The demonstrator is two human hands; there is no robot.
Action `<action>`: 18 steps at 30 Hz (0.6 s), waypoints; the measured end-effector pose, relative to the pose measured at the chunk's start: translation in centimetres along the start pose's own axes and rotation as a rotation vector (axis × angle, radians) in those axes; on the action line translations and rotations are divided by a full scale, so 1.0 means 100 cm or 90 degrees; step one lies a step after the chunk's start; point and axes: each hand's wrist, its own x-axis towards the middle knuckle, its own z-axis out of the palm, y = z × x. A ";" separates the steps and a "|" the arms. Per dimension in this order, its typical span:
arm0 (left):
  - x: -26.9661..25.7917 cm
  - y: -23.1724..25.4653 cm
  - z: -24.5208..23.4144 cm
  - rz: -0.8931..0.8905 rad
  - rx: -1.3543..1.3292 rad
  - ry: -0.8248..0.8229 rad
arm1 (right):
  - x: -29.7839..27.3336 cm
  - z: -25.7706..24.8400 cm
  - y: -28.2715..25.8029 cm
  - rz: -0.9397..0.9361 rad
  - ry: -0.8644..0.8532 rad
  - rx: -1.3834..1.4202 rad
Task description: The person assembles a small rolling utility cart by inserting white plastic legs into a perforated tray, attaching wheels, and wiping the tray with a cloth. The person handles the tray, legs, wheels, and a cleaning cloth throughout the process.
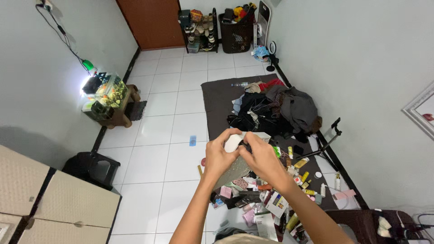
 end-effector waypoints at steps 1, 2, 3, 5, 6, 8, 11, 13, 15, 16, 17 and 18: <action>0.002 -0.001 -0.005 -0.074 0.008 0.006 | -0.005 -0.003 0.001 0.001 0.013 0.029; 0.013 -0.005 -0.027 -0.161 -0.095 0.068 | -0.015 -0.010 -0.001 -0.001 0.025 0.059; 0.023 -0.006 -0.051 -0.247 -0.198 0.130 | -0.020 -0.017 -0.003 -0.002 0.036 0.089; 0.029 -0.001 -0.070 -0.018 -0.081 0.180 | -0.005 -0.026 -0.006 0.137 0.024 0.305; 0.027 0.001 -0.076 0.089 -0.021 0.202 | -0.002 -0.029 -0.007 0.212 0.012 0.413; 0.025 0.001 -0.071 0.090 -0.008 0.185 | -0.007 -0.030 -0.007 0.212 -0.009 0.470; 0.020 0.010 -0.052 0.066 -0.014 0.170 | 0.006 -0.031 -0.002 0.228 -0.064 0.415; 0.019 0.015 -0.051 0.083 -0.030 0.155 | 0.013 -0.028 -0.008 0.165 -0.075 0.349; 0.009 0.018 -0.046 0.113 -0.043 0.132 | 0.009 -0.028 -0.012 0.048 -0.077 0.308; 0.007 0.021 -0.043 0.110 -0.038 0.120 | 0.008 -0.030 -0.014 0.061 -0.094 0.291; 0.004 0.025 -0.041 0.106 -0.032 0.107 | 0.008 -0.032 -0.017 0.075 -0.112 0.274; 0.001 0.028 -0.040 0.105 -0.026 0.096 | 0.008 -0.034 -0.021 0.086 -0.128 0.257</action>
